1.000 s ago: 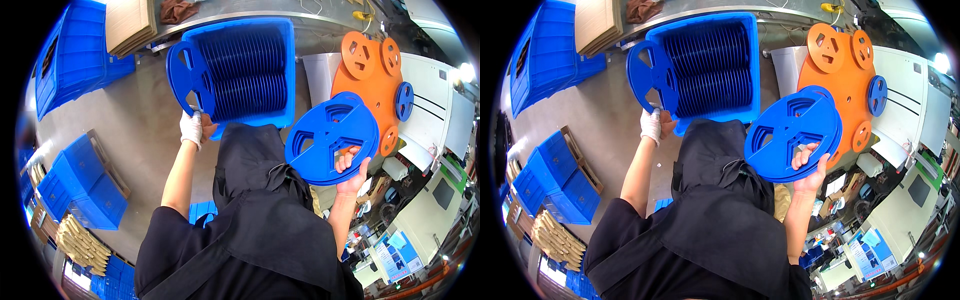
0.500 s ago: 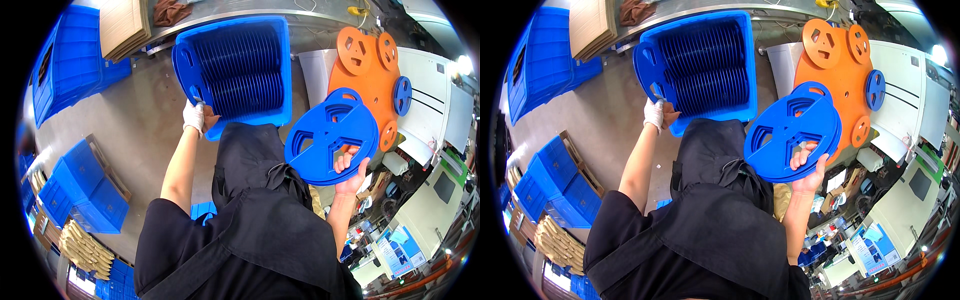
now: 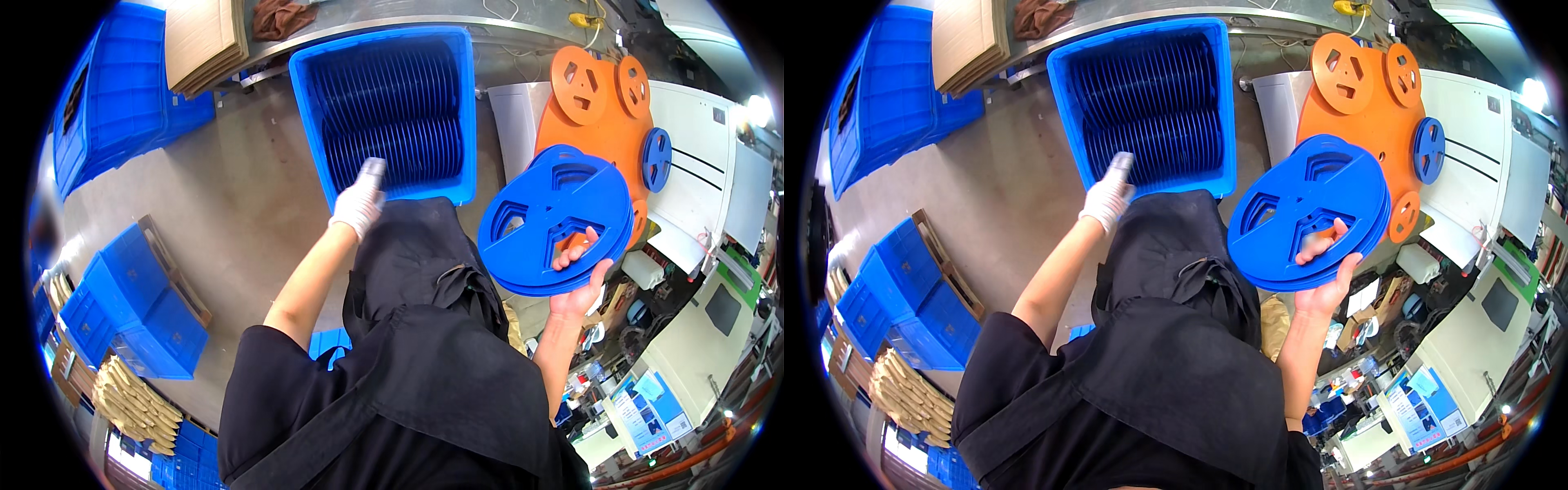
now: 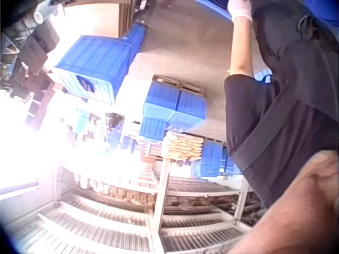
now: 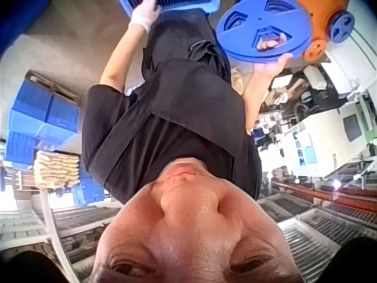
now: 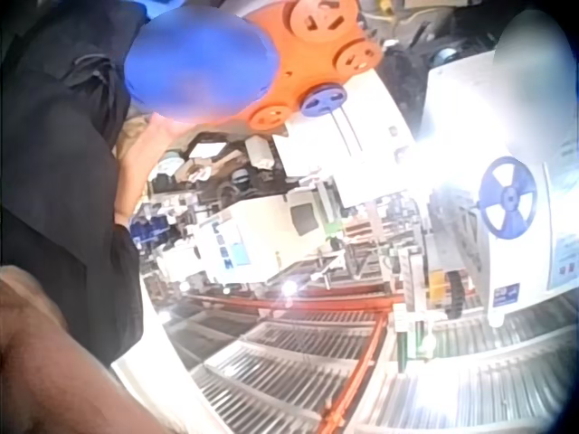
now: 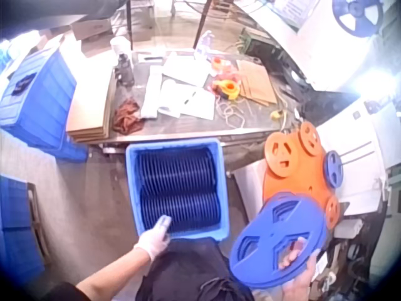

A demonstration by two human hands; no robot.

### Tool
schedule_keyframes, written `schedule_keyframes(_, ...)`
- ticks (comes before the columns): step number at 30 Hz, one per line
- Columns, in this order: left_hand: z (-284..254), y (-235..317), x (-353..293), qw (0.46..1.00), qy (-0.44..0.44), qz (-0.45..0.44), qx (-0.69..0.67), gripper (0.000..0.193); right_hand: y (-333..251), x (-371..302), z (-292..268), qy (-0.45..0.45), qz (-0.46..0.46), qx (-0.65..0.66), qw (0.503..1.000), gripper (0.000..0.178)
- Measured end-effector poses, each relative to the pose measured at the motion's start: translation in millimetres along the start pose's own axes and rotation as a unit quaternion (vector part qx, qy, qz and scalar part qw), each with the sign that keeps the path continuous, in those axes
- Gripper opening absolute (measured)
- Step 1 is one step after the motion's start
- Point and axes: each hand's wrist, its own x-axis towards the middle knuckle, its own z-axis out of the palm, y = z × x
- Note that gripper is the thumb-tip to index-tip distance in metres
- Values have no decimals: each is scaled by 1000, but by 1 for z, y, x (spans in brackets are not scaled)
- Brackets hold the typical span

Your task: The person wipes blue plastic spools with a brown cloth, handling them one at a time. They pick up spools from a blue crate, wipe them, and place them onto a stack of orange spools on a nearby table.

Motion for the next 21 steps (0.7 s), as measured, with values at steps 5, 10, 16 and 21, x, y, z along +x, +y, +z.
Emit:
schedule_keyframes(5, -21, 110, -10, 952, -77, 284, 82, 74, -16, -2, -17, -81, -5, 23, 996, 72)
schedule_keyframes(10, -28, 141, -13, 904, -61, 383, 182, 69, -24, -2, -23, -195, 22, 147, 970, 68)
schedule_keyframes(16, -48, 150, -27, 884, -27, 405, 231, 39, -29, 2, -33, -218, 25, 165, 962, 85)
schedule_keyframes(21, -53, 147, -32, 891, -72, 419, 162, 36, -41, 8, -34, -228, 24, 60, 971, 94)
